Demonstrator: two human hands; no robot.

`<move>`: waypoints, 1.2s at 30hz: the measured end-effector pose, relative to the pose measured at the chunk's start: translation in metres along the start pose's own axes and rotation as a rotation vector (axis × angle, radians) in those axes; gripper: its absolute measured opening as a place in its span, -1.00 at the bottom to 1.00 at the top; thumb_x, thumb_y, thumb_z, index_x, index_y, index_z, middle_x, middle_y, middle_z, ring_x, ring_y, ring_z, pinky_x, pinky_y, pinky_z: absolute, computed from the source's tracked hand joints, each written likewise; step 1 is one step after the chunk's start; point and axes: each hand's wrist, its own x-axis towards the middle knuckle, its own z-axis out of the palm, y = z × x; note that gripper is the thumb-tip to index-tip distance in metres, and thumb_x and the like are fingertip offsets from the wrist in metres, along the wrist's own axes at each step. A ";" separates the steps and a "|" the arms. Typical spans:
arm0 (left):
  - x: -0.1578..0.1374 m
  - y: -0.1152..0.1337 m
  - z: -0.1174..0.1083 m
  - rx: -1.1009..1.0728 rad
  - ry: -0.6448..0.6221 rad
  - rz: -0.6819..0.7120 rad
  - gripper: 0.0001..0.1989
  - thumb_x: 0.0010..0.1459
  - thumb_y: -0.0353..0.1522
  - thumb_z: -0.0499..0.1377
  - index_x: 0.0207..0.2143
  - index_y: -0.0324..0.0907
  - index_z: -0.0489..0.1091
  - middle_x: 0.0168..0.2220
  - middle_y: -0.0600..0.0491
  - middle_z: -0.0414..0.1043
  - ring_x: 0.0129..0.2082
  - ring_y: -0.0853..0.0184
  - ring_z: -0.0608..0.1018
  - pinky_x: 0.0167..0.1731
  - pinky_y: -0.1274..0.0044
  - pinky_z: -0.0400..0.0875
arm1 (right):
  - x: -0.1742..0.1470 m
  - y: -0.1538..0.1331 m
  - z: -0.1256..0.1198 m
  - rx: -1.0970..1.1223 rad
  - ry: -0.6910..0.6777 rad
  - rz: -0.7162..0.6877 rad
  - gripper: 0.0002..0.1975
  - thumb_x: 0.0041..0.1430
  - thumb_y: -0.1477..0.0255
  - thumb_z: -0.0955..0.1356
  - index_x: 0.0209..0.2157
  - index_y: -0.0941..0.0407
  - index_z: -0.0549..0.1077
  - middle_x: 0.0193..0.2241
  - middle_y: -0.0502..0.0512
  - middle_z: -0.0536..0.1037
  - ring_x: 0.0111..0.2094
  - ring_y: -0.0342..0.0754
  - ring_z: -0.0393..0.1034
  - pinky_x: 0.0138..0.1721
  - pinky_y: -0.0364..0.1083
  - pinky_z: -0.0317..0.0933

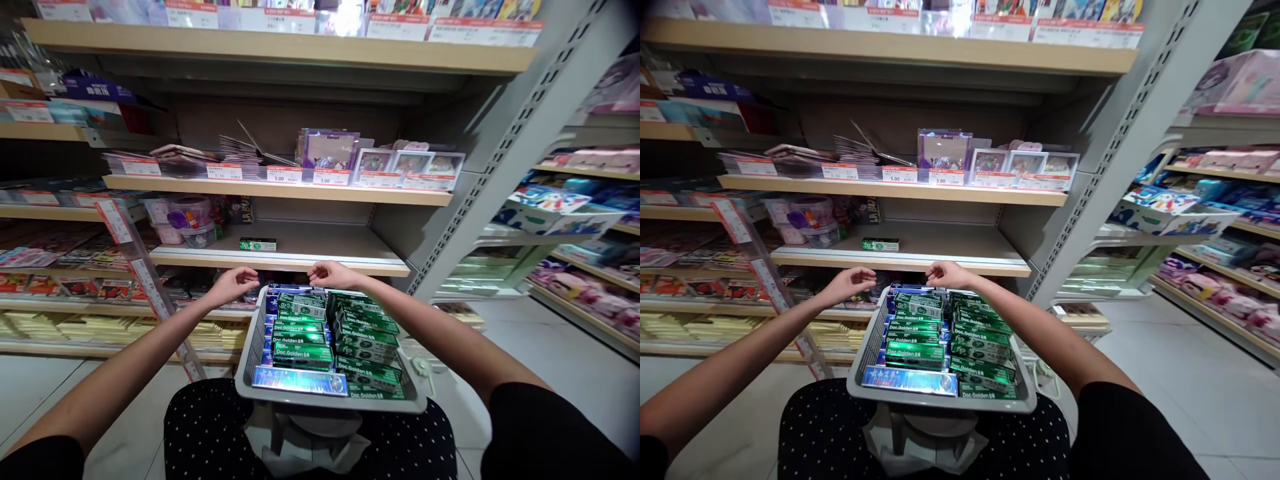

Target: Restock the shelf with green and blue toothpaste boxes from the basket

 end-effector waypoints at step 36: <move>-0.032 0.021 0.044 -0.545 0.017 -0.511 -0.76 -0.09 -0.45 0.40 -0.33 -0.23 0.47 -0.23 -0.05 0.55 -0.26 0.33 0.60 -0.09 0.48 0.52 | -0.025 0.000 0.066 -0.087 0.311 -0.017 -0.64 -0.04 0.46 0.48 -0.16 0.12 0.39 -0.18 0.10 0.48 -0.22 -0.06 0.42 -0.22 -0.11 0.32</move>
